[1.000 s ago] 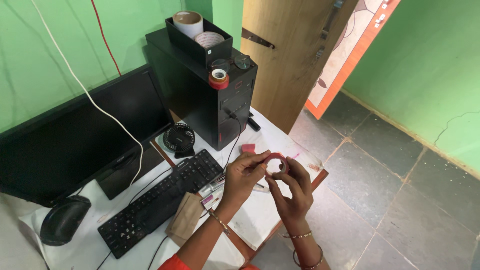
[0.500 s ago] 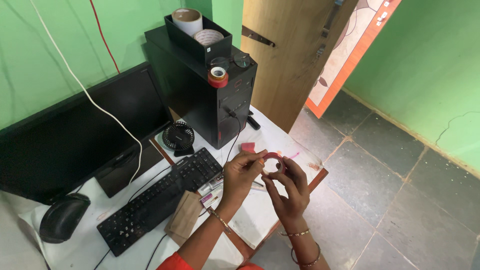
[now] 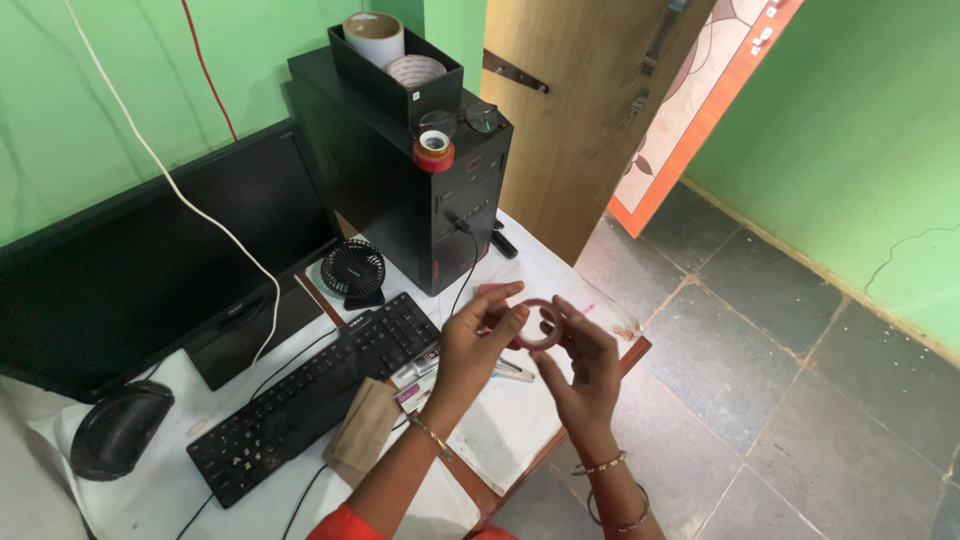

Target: The person organizes small items on a desk by picking up rolls of tape, a pair of glasses, pens, and a box, then placing them on top of the computer tower. The person also opens a drawer and places additional items inside.

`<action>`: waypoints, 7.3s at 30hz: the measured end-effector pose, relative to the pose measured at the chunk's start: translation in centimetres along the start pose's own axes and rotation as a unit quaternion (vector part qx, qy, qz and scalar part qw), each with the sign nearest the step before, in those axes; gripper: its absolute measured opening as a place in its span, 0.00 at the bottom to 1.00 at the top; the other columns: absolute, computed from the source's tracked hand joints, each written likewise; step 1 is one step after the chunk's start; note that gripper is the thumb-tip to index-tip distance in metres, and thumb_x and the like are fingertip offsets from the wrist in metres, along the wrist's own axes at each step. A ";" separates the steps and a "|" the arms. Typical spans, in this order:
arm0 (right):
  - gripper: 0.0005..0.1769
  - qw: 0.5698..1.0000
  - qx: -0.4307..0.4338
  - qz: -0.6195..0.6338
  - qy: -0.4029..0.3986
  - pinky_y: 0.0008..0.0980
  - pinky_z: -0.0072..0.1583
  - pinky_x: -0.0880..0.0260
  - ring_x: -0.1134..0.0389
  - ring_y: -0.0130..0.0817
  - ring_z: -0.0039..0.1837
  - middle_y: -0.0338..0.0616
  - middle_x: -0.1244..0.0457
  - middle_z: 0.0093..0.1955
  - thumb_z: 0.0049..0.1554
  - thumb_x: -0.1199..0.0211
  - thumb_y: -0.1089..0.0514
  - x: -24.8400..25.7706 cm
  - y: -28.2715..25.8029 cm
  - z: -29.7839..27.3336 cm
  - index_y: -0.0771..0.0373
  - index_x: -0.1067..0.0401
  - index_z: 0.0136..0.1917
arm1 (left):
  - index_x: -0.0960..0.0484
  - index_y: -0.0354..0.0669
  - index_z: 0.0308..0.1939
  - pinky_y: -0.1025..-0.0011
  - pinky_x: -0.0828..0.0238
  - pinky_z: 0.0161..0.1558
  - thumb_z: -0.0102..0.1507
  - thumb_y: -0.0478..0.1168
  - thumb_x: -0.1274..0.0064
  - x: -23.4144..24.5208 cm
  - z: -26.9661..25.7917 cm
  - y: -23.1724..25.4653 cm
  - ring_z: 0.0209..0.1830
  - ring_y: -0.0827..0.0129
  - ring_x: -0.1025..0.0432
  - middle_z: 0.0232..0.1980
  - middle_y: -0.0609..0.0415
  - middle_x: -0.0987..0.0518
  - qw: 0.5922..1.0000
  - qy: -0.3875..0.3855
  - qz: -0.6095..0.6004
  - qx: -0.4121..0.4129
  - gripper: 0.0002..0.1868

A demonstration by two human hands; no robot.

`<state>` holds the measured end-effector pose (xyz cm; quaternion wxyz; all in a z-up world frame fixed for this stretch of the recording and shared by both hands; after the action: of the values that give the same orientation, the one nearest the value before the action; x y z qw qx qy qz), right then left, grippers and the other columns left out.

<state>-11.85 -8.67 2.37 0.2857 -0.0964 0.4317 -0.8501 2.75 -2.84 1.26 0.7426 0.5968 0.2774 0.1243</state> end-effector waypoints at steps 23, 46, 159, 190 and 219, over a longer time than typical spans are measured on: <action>0.17 0.954 -0.234 0.158 0.100 0.29 0.56 0.31 0.33 0.26 0.50 0.45 0.30 0.54 0.63 0.38 0.63 2.4 4.9 -0.5 0.73 0.26 0.63 | 0.19 0.34 0.61 0.75 0.22 0.55 0.65 0.40 0.40 0.6 -1.2 1.7 0.55 0.72 0.23 0.57 0.52 0.21 0.997 -0.044 -0.008 -0.062 0.22; 0.19 0.931 0.125 -0.342 0.031 0.34 0.61 0.26 0.29 0.39 0.62 0.45 0.35 0.61 0.49 0.24 0.65 0.1 -4.0 0.5 0.60 0.23 0.54 | 0.35 0.37 0.74 0.72 0.26 0.61 0.65 0.37 0.39 -2.8 -1.1 1.6 0.64 0.70 0.30 0.68 0.47 0.27 0.977 -0.171 -0.125 -0.025 0.35; 0.10 0.929 0.107 -0.354 -0.032 0.52 0.74 0.45 0.46 0.55 0.79 0.49 0.39 0.72 0.49 0.27 0.61 -9.2 5.6 9.1 0.61 0.29 0.40 | 0.44 0.41 0.80 0.57 0.45 0.78 0.64 0.34 0.39 15.7 17.6 4.9 0.83 0.45 0.45 0.82 0.42 0.40 0.858 0.191 0.351 -0.323 0.43; 0.21 0.894 -0.043 -0.428 -0.120 0.51 0.73 0.46 0.44 0.53 0.77 0.44 0.38 0.72 0.57 0.38 0.67 -2.8 10.7 -3.7 0.57 0.26 0.63 | 0.27 0.45 0.70 0.50 0.49 0.75 0.64 0.39 0.40 13.6 -0.7 -9.2 0.80 0.39 0.49 0.79 0.42 0.39 0.898 0.022 0.419 -0.133 0.30; 0.23 0.878 -0.127 -0.433 -0.158 0.50 0.69 0.41 0.41 0.54 0.72 0.47 0.36 0.68 0.53 0.34 0.63 -0.7 16.7 -9.3 0.57 0.26 0.63 | 0.14 0.45 0.37 0.33 0.57 0.73 0.54 0.43 0.34 12.5 0.1 -18.0 0.81 0.42 0.55 0.76 0.43 0.36 0.760 -0.176 0.599 -0.182 0.10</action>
<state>-8.42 -9.72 -16.39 -0.0612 -0.4421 0.4000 -0.8005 10.32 -1.10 -19.25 0.6472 0.5067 -0.2998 0.4843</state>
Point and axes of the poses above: each hand's wrist, its own z-axis towards the middle knuckle, its own x-axis out of the back of the hand, y = z × x, the point moved 4 cm from there along z, towards the middle knuckle
